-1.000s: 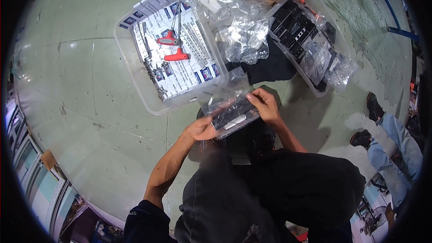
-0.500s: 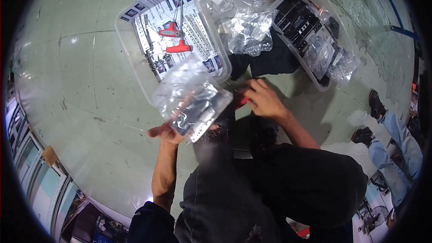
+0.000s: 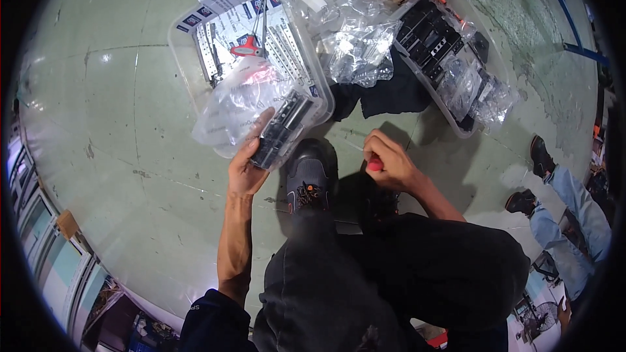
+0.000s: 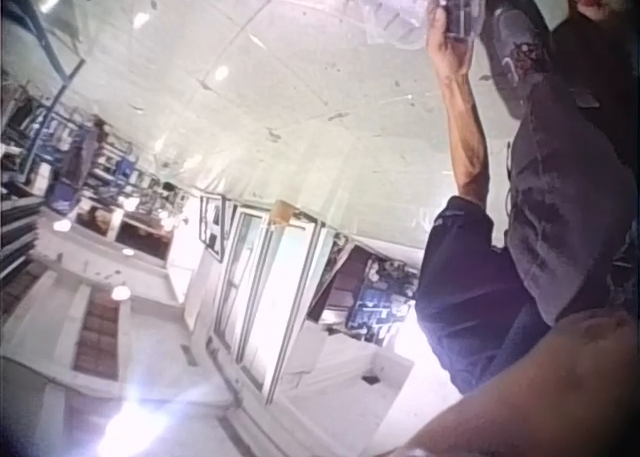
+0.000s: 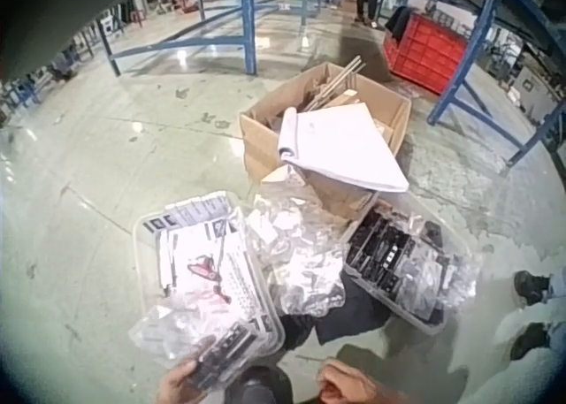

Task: The person assembles and adjusts metal hinges from a plastic bin using a hex key.

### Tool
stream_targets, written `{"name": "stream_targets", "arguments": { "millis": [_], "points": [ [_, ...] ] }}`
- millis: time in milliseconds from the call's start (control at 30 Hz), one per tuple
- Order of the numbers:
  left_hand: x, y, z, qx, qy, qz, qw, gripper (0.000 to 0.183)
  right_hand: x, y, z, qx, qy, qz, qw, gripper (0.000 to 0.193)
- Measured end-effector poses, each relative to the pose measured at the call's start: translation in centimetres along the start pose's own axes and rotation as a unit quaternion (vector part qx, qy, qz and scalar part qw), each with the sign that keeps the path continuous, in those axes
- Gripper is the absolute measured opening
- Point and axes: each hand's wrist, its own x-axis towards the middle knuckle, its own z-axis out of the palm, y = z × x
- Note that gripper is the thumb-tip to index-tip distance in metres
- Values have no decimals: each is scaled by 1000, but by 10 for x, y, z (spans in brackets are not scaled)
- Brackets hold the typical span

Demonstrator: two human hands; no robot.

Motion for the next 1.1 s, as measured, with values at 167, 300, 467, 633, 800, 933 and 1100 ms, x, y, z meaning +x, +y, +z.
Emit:
{"name": "stream_targets", "arguments": {
  "millis": [167,300,467,633,800,933,1100],
  "points": [
    [-10,2,-6,74,-28,27,997,65,14,-46,-31,59,121,-77,988,20],
    [6,5,-4,115,-165,-5,980,49,45,-75,-45,52,91,-50,993,27],
    [-1,21,32,90,-9,0,996,67,59,-58,-23,202,101,-64,972,41],
    [1,16,39,6,26,10,1000,76,32,3,21,-11,161,-5,987,49],
    [4,24,33,82,23,-65,994,68,18,1,14,-222,149,-44,963,63],
    [13,34,42,289,-80,-134,944,45,27,-51,-22,-191,214,-203,936,61],
    [32,31,73,508,-334,-190,771,40,52,-99,-22,-216,115,-296,923,47]
  ]
}}
